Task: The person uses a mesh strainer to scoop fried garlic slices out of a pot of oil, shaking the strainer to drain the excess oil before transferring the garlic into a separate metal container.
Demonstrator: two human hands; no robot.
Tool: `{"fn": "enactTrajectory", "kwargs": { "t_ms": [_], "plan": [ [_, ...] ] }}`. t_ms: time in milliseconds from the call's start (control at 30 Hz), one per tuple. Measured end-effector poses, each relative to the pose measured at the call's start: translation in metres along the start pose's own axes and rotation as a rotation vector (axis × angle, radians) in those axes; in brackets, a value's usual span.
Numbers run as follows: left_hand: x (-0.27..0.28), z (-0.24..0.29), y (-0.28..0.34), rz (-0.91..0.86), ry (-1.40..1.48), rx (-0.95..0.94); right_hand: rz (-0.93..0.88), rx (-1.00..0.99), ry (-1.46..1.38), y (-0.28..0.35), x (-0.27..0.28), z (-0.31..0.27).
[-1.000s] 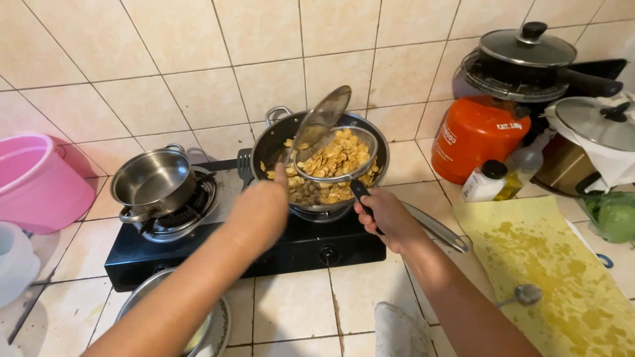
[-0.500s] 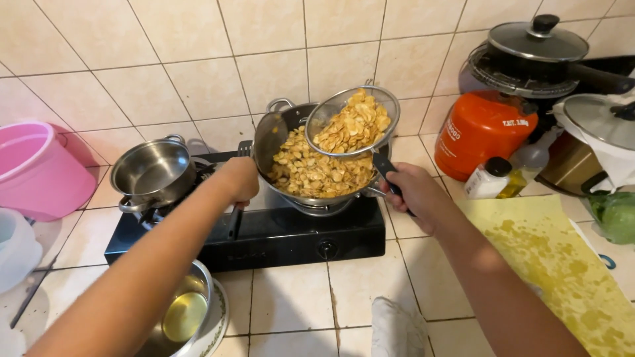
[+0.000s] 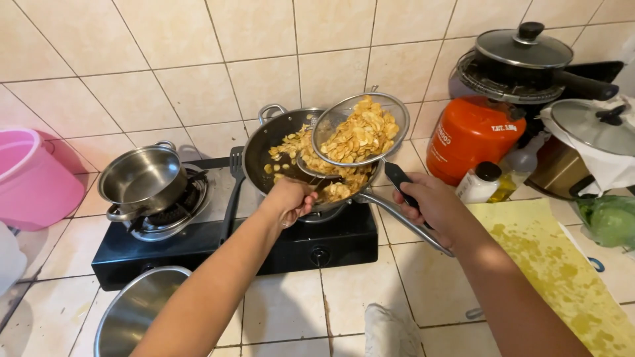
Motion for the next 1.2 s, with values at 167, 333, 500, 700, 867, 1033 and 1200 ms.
{"fn": "enactTrajectory", "kwargs": {
  "t_ms": [167,333,500,700,867,1033,1200],
  "plan": [
    [0.020,0.004,0.034,0.077,0.068,-0.040,0.032,-0.033,0.030,0.010,0.006,-0.004],
    [0.048,0.018,0.081,0.147,-0.030,-0.058,0.072,-0.066,0.140,0.011,0.011,0.000],
    [0.071,0.048,0.111,0.212,-0.312,-0.092,0.048,-0.106,0.325,-0.002,-0.007,0.004],
    [0.037,0.080,0.149,0.218,-0.524,-0.154,-0.009,-0.049,0.166,-0.022,-0.047,0.021],
    [0.009,0.073,0.152,0.293,-0.929,-0.154,-0.045,-0.036,0.090,-0.040,-0.074,0.034],
    [-0.033,0.075,0.179,0.277,-1.300,-0.048,-0.040,-0.031,0.015,-0.056,-0.081,0.048],
    [-0.049,0.037,0.169,0.338,-1.574,-0.108,-0.048,-0.016,-0.101,-0.067,-0.092,0.048]
  ]
}}
Point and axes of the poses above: each hand's wrist, its own y-axis away from the middle knuckle, its own x-axis out of the back of the hand, z = x × y, the point moved 8 cm from there along -y, towards the middle knuckle, and after that the axes turned 15 degrees about -z, right-handed, at the moved point
